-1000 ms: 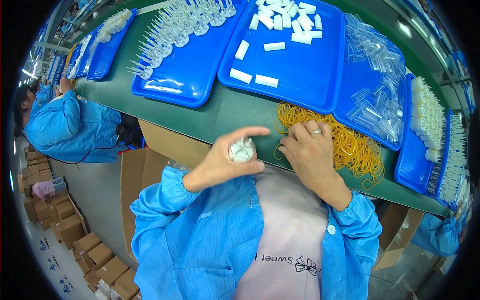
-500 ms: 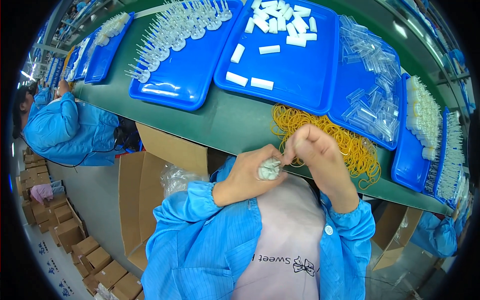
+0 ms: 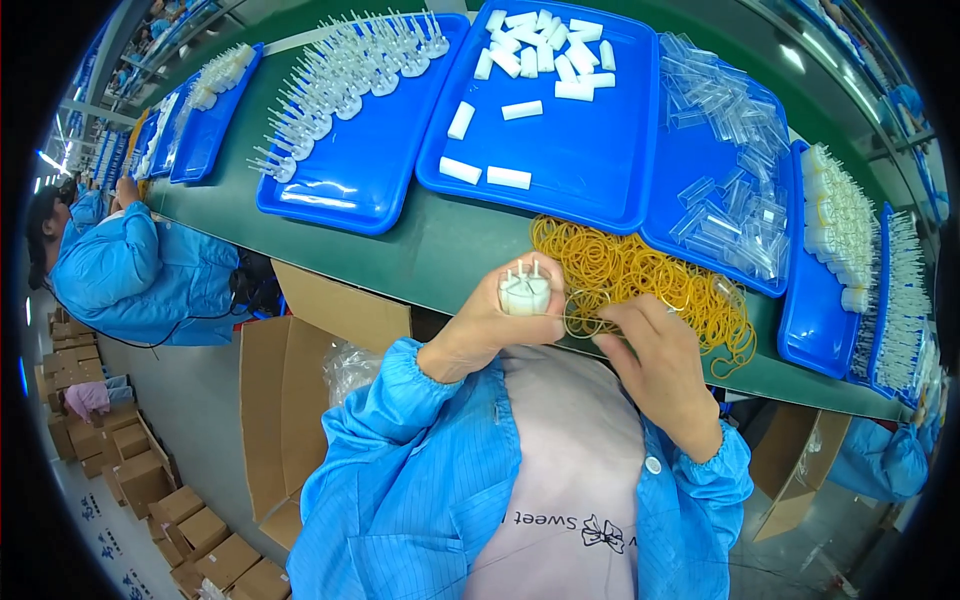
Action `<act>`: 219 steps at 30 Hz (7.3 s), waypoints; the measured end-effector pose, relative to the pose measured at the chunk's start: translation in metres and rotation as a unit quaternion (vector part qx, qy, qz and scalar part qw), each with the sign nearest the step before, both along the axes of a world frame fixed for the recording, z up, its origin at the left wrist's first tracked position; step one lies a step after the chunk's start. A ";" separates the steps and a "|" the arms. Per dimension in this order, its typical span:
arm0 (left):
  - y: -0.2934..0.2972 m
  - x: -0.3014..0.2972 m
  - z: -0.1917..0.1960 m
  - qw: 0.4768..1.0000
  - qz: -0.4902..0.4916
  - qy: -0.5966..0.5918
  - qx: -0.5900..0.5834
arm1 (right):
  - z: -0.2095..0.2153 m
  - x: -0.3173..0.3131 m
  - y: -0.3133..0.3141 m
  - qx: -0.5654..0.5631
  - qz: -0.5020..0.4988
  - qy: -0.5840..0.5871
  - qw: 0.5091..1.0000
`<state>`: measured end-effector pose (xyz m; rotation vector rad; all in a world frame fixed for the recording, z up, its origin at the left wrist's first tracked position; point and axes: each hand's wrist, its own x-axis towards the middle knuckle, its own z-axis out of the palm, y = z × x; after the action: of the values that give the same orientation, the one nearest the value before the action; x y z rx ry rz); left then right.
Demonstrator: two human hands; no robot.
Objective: The person assembles small plastic components by hand on a factory production line, taking them from blue trays and securing them with rubber bands.
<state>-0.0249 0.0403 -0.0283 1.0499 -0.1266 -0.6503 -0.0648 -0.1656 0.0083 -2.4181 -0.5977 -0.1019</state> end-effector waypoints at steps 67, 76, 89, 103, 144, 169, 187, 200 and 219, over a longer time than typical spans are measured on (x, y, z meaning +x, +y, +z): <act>-0.007 0.015 0.017 0.889 0.227 -0.313 0.247 | -0.013 0.006 -0.326 -0.181 -0.501 -0.217 0.818; -0.004 0.012 0.015 0.895 0.206 -0.304 0.252 | -0.020 0.006 -0.339 -0.259 -0.534 -0.151 0.791; 0.003 0.007 0.010 0.901 0.191 -0.301 0.248 | -0.018 0.009 -0.333 -0.221 -0.546 -0.165 0.791; 0.002 0.005 0.009 0.906 0.184 -0.293 0.243 | -0.023 0.003 -0.328 -0.271 -0.511 -0.203 0.790; 0.238 0.105 -0.004 0.533 0.325 -0.357 0.695 | -0.027 0.292 0.055 -0.248 -0.101 0.031 0.963; 0.175 0.068 0.043 0.835 0.402 -0.305 0.222 | 0.003 0.185 0.019 -0.266 0.132 0.130 0.946; 0.147 0.059 0.034 0.878 0.365 -0.259 0.169 | -0.002 0.182 0.027 -0.184 0.101 0.184 0.960; 0.104 0.027 0.021 0.925 0.296 -0.206 0.120 | -0.006 0.171 0.008 -0.183 0.111 0.156 0.964; 0.042 0.004 0.013 0.974 0.142 -0.167 0.055 | 0.026 0.110 -0.033 -0.074 0.149 0.140 0.976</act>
<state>-0.0210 0.0823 -0.0152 1.2507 -0.2291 -0.2197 0.0450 -0.1984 0.0340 -2.3928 -0.8496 0.4175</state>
